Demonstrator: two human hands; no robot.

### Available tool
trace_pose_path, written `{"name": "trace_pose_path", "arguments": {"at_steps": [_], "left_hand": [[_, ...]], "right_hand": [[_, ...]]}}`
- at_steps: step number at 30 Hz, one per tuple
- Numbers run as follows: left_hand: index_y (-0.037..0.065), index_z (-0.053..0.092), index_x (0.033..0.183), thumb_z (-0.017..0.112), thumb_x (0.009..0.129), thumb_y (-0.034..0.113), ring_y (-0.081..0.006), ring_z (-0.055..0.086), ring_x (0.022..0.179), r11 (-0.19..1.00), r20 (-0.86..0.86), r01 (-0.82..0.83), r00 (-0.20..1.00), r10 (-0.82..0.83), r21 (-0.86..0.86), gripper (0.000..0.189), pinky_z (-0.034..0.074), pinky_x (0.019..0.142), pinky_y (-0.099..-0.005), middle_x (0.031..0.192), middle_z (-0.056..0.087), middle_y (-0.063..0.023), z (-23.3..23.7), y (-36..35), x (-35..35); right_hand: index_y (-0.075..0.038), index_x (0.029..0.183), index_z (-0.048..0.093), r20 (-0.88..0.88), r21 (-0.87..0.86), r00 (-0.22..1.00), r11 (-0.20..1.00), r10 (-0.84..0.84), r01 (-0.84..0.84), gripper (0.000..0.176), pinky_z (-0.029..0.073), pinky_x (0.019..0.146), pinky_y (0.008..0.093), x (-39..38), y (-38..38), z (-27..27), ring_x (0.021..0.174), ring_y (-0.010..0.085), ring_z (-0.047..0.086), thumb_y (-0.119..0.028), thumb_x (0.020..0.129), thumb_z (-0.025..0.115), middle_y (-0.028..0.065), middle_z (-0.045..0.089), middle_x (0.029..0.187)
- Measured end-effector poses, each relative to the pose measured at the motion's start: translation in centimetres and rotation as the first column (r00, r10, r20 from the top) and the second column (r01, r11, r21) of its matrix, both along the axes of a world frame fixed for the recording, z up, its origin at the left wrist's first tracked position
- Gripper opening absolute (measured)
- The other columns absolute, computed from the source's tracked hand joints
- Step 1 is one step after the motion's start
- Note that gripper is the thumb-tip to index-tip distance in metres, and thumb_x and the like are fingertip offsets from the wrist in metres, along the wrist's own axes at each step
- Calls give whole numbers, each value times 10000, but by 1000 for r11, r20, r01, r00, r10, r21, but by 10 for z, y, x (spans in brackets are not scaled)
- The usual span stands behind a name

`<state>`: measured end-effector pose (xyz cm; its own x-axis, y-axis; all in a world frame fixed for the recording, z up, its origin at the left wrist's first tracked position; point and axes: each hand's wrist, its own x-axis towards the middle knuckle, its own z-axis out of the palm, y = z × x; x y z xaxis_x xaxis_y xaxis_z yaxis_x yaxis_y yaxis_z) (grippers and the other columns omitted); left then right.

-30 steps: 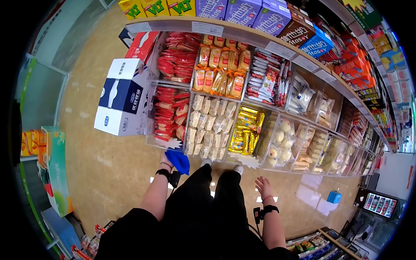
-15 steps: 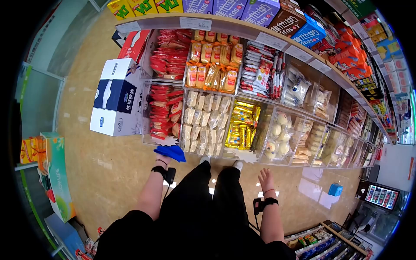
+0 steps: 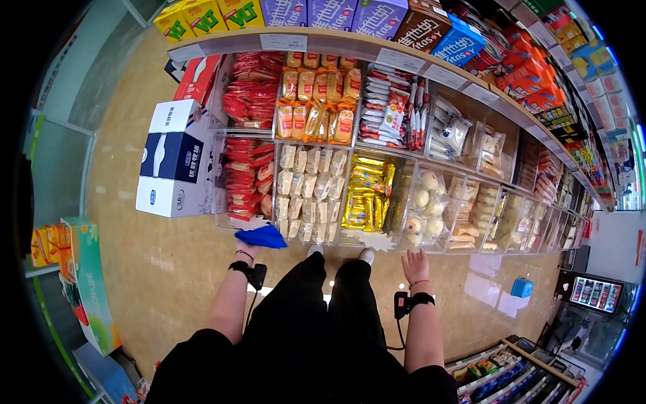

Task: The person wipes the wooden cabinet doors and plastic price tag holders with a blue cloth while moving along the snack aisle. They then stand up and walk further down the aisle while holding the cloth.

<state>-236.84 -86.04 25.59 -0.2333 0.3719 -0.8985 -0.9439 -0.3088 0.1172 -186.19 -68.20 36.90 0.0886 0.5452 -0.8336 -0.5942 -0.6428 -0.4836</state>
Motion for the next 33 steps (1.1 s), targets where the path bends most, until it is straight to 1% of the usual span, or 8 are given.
{"name": "trace_pose_path", "arguments": {"at_steps": [3, 6, 12, 15, 16, 21, 26, 33], "left_hand": [[122, 609, 1074, 407, 909, 403, -279, 587, 1014, 992, 61, 106, 992, -110, 70, 384, 445, 941, -476, 1089, 634, -85, 5, -9, 16], [114, 610, 1073, 373, 916, 384, -283, 580, 1026, 972, 17, -30, 999, 27, 234, 392, 423, 965, -484, 1082, 636, -87, -25, -45, -25], [93, 556, 1214, 323, 934, 378, -315, 525, 1133, 997, -234, -24, 971, 40, 71, 463, 351, 1029, -502, 1241, 568, -109, 3, -12, -42], [106, 568, 1170, 336, 932, 401, -288, 540, 1108, 993, -21, -8, 1000, 10, 121, 445, 386, 1003, -474, 1202, 590, -91, -65, -10, 2], [111, 572, 1154, 338, 932, 409, -277, 545, 1101, 997, 123, -20, 992, 11, 74, 439, 397, 995, -462, 1189, 596, -85, -46, 3, 16], [80, 547, 1201, 299, 932, 366, -333, 493, 1186, 996, -22, 77, 997, -76, 43, 464, 358, 1027, -504, 1264, 547, -133, 17, -8, 0], [98, 519, 1254, 246, 946, 335, -302, 463, 1223, 996, -130, -88, 988, 88, 4, 475, 314, 1060, -493, 1309, 516, -111, 41, -23, -62], [155, 465, 1325, 273, 917, 467, -312, 403, 1270, 998, -115, -54, 992, 50, -26, 548, 285, 1063, -520, 1379, 449, -89, 35, 19, 4]], "right_hand": [[-74, 1467, -4, -34, -12, 999, 1000, -14, 14, 737, 237, 1098, 442, 3, 1, -2, 1387, 219, 224, -344, 945, 442, 83, 37, 1547], [-76, 1468, 2, -62, -18, 998, 1000, -26, 25, 735, 242, 1093, 444, 11, 2, -12, 1386, 212, 231, -337, 943, 445, 77, 40, 1547], [-76, 1468, 34, -37, -28, 999, 999, -24, 23, 712, 253, 1083, 443, 7, 1, -11, 1376, 207, 257, -308, 940, 452, 60, 70, 1545], [-78, 1466, 60, -39, -24, 998, 998, -55, 54, 689, 260, 1078, 448, 3, 0, -9, 1370, 208, 269, -292, 940, 451, 57, 84, 1543], [-79, 1465, 69, -43, -21, 997, 998, -66, 65, 682, 263, 1077, 450, 3, 0, -9, 1368, 209, 273, -287, 940, 450, 56, 89, 1541], [-73, 1462, 80, -36, -40, 994, 994, -99, 97, 674, 263, 1078, 448, 2, 3, -6, 1365, 218, 275, -285, 939, 449, 69, 120, 1533], [-53, 1457, 95, 1, -55, 998, 996, -65, 65, 694, 267, 1089, 420, 8, 2, -10, 1370, 237, 251, -292, 928, 475, 102, 156, 1517], [-51, 1460, 80, 17, -80, 996, 993, -84, 85, 726, 258, 1099, 421, 12, 6, -17, 1379, 278, 212, -298, 914, 492, 153, 158, 1507]]}}
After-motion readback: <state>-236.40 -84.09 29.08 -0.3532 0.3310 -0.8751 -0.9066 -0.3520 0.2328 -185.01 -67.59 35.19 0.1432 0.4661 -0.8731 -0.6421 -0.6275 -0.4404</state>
